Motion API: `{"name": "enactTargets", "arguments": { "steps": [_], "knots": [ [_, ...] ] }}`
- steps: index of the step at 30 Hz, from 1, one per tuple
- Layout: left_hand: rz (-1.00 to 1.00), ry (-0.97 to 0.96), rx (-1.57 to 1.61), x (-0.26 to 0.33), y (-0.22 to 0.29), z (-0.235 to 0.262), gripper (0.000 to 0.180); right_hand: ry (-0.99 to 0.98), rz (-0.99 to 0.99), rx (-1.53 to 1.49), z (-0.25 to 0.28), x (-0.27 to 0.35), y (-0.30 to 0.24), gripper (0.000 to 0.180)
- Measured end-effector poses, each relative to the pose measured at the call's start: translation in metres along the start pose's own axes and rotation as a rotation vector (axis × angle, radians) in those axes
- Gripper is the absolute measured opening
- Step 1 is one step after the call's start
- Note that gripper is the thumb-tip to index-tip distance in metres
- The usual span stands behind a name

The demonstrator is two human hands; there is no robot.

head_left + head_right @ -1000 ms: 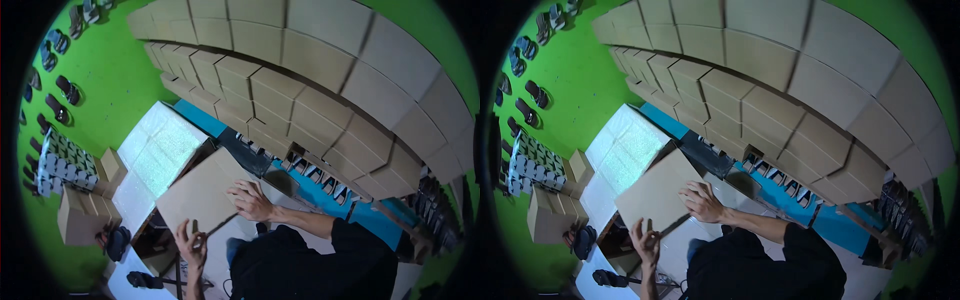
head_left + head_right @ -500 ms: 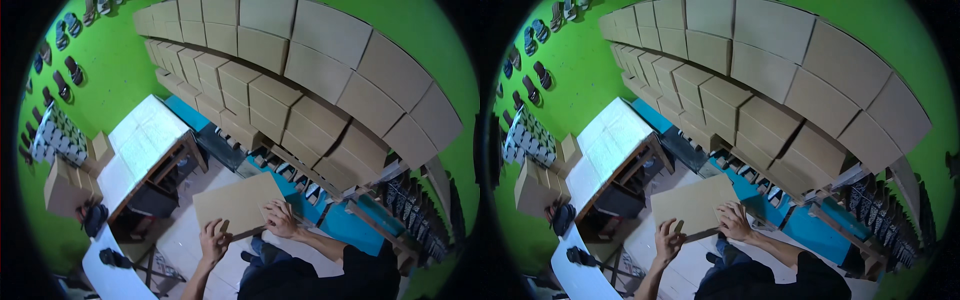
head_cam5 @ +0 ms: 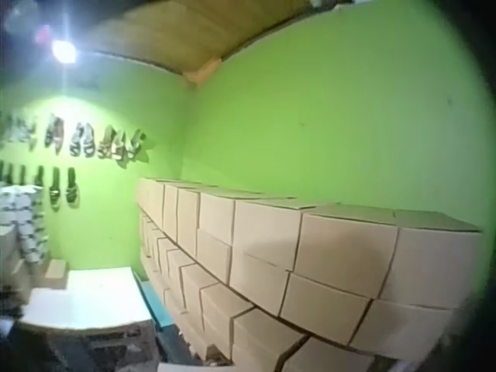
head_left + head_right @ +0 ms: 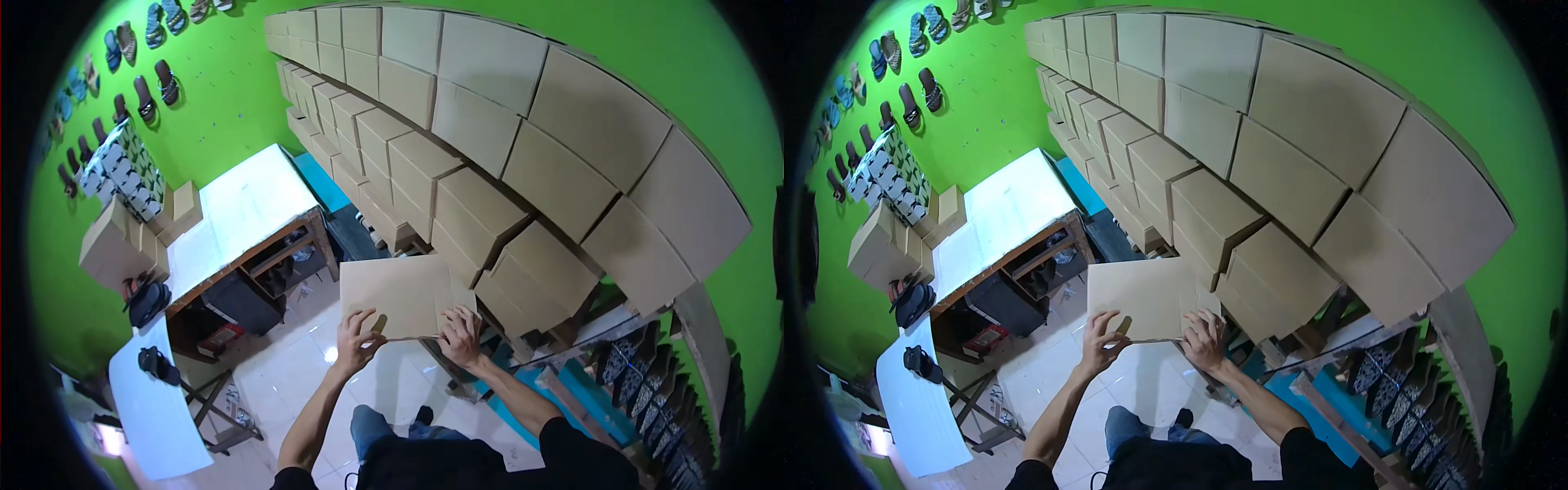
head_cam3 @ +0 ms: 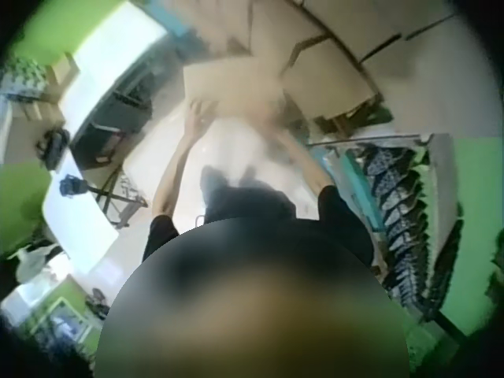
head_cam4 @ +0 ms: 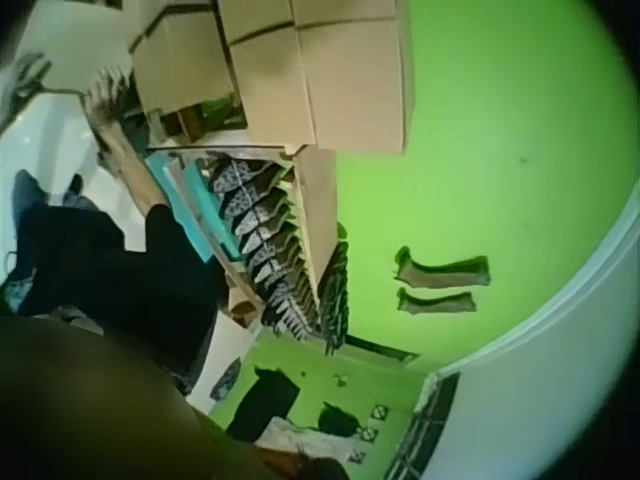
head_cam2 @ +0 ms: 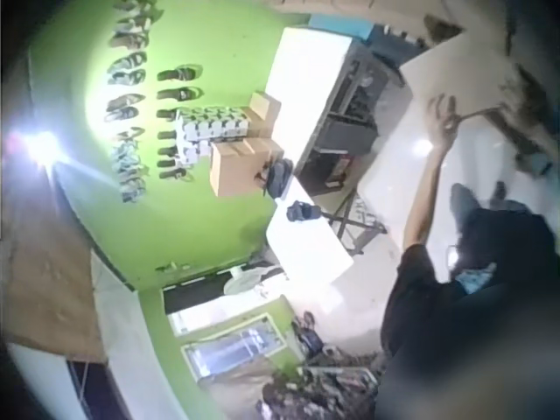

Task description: Packing pairs of sandals into cardboard boxes and stacking them on a shelf.

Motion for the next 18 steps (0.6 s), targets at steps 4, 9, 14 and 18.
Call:
{"name": "enactTargets", "arguments": {
  "steps": [4,9,14,18],
  "knots": [
    [0.048,-0.004,0.068,-0.014,-0.008,-0.041,0.018,-0.037,0.021,0.022,-0.009,0.001,0.047,0.019],
    [0.166,0.024,0.067,-0.030,-0.006,-0.065,0.018,-0.374,-0.330,-0.216,-0.039,0.007,0.101,0.020],
    [0.274,0.124,-0.034,-0.054,0.025,-0.085,0.018,-0.166,-0.163,0.059,-0.039,0.001,0.036,0.079],
    [0.376,0.173,0.010,-0.069,0.030,-0.104,0.016,0.016,-0.187,-0.002,-0.066,-0.014,0.014,0.076]
  ]
}}
Point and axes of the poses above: each hand's wrist, its own x-axis away from the middle knuckle, its own z-axis out of the back of the hand, y = z × x, the point moved 7 cm from there along -x, towards the middle knuckle, and after that the axes turned 5 degrees about z, right-handed, at the moved point
